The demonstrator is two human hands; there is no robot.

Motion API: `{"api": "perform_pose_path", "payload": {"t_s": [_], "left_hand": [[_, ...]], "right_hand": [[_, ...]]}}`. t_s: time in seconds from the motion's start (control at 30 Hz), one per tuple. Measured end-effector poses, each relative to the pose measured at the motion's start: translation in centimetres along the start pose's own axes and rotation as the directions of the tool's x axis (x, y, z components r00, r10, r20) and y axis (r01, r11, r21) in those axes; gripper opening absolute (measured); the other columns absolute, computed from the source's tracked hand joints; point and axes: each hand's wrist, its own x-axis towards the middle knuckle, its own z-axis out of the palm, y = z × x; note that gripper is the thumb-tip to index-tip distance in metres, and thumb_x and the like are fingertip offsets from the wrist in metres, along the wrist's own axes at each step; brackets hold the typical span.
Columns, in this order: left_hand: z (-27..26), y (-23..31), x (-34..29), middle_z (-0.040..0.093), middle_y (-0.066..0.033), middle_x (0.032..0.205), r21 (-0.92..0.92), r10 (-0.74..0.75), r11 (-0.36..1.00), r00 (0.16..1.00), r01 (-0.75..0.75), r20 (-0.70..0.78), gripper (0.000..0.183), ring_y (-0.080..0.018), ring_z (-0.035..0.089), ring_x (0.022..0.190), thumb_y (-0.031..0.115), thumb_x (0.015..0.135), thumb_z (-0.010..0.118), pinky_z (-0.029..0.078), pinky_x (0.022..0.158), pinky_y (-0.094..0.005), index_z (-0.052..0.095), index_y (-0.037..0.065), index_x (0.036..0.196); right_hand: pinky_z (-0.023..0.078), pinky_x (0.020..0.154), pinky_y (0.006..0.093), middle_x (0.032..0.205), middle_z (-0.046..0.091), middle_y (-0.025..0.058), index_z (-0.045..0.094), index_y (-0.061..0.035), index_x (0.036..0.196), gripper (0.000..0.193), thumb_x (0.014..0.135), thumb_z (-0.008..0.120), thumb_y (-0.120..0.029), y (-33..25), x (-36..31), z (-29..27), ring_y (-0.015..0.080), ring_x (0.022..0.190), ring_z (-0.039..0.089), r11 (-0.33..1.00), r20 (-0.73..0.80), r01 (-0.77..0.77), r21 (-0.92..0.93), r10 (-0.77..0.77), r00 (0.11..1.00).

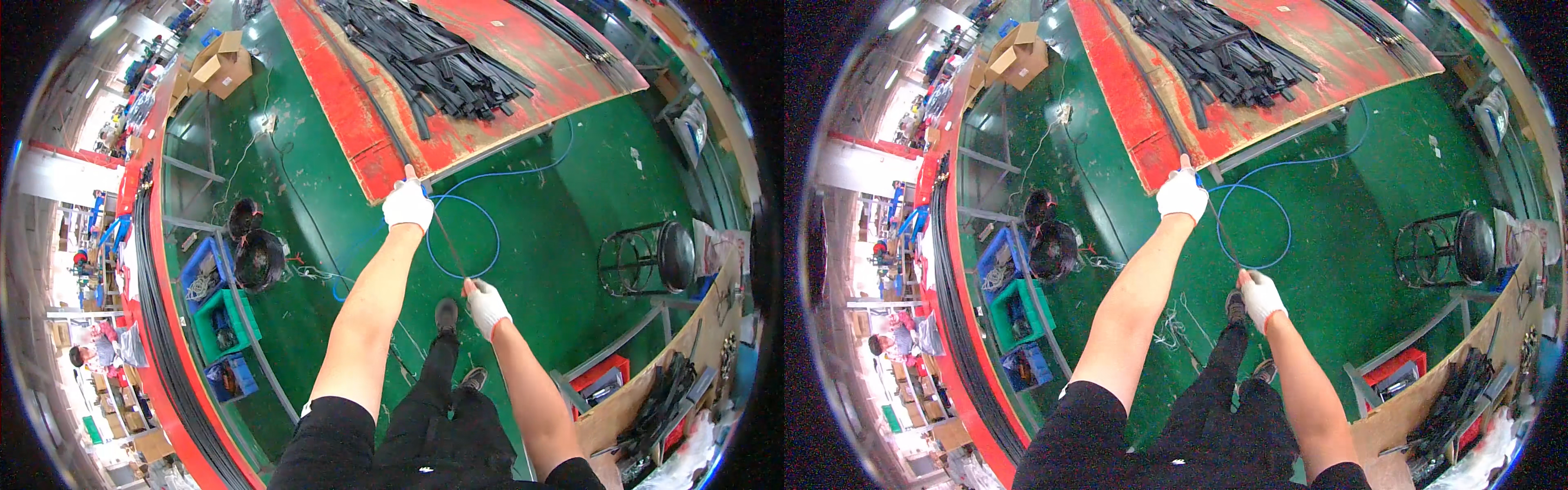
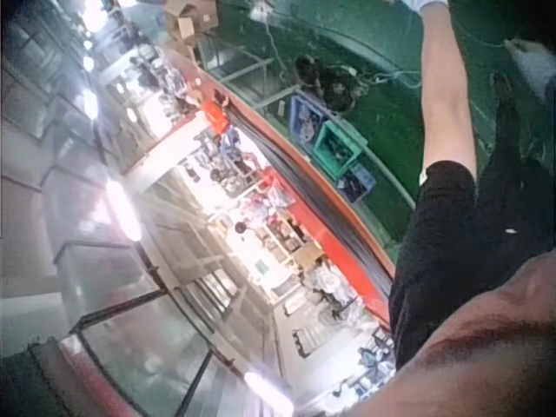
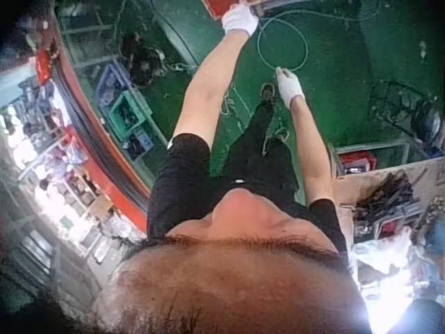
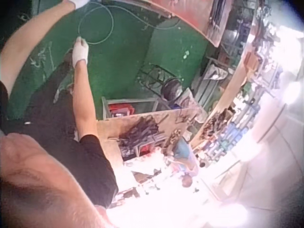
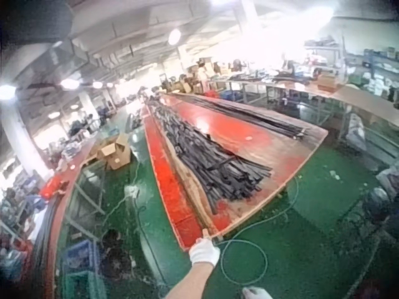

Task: Cutting black rubber strips to length on a long red-topped workbench in a factory.

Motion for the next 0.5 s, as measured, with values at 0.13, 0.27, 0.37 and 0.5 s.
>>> {"api": "perform_pose_path", "payload": {"t_s": [0.13, 0.27, 0.37, 0.5], "left_hand": [[-0.8, -0.9, 0.2, 0.068, -0.0259, 0.123, 0.069, 0.062, 0.996, 0.998, -0.061, -0.006, 0.076, -0.0417, 0.074, 0.104, 0.021, 0.092, 0.061, 0.060, 0.092, -0.0499, 0.040, 0.008, 0.164], [-1.5, -0.8, 0.9, 0.068, -0.0264, 0.123, 0.101, 0.142, 0.985, 0.990, -0.139, -0.021, 0.075, -0.0425, 0.074, 0.105, 0.018, 0.090, 0.061, 0.060, 0.091, -0.0513, 0.042, 0.009, 0.162], [-0.8, -0.2, -0.2, 0.070, -0.0250, 0.119, 0.203, 0.310, 0.930, 0.951, -0.306, 0.011, 0.077, -0.0414, 0.074, 0.102, 0.015, 0.088, 0.061, 0.060, 0.089, -0.0508, 0.042, 0.009, 0.162], [1.0, 1.5, -2.9, 0.069, -0.0239, 0.118, 0.093, 0.205, 0.973, 0.975, -0.212, 0.079, 0.083, -0.0387, 0.073, 0.101, 0.016, 0.088, 0.065, 0.060, 0.088, -0.0482, 0.038, 0.009, 0.165]], "right_hand": [[0.045, 0.076, 0.0327, 0.085, 0.058, 0.0018, 0.064, -0.0032, 0.095, 0.038, 0.110, 0.056, -0.037, 7.8, -4.8, -2.6, 0.0145, 0.082, 0.049, 0.991, -0.067, 0.068, -0.118, -0.077, 0.995], [0.047, 0.084, 0.0324, 0.089, 0.058, 0.0054, 0.062, 0.0008, 0.098, 0.032, 0.111, 0.056, -0.028, 18.7, -10.8, -6.3, 0.0154, 0.088, 0.051, 0.972, -0.166, 0.160, -0.171, -0.189, 0.968], [0.051, 0.083, 0.0343, 0.087, 0.064, 0.0096, 0.066, 0.0009, 0.103, 0.031, 0.109, 0.058, -0.028, 25.2, -14.4, -9.0, 0.0177, 0.086, 0.059, 0.945, -0.307, -0.036, -0.325, -0.069, 0.949], [0.052, 0.075, 0.0412, 0.083, 0.069, 0.0194, 0.070, 0.0011, 0.101, 0.037, 0.109, 0.058, -0.033, 26.7, -13.7, -11.7, 0.0305, 0.075, 0.064, 0.899, -0.279, 0.032, -0.436, -0.170, 0.945]]}}
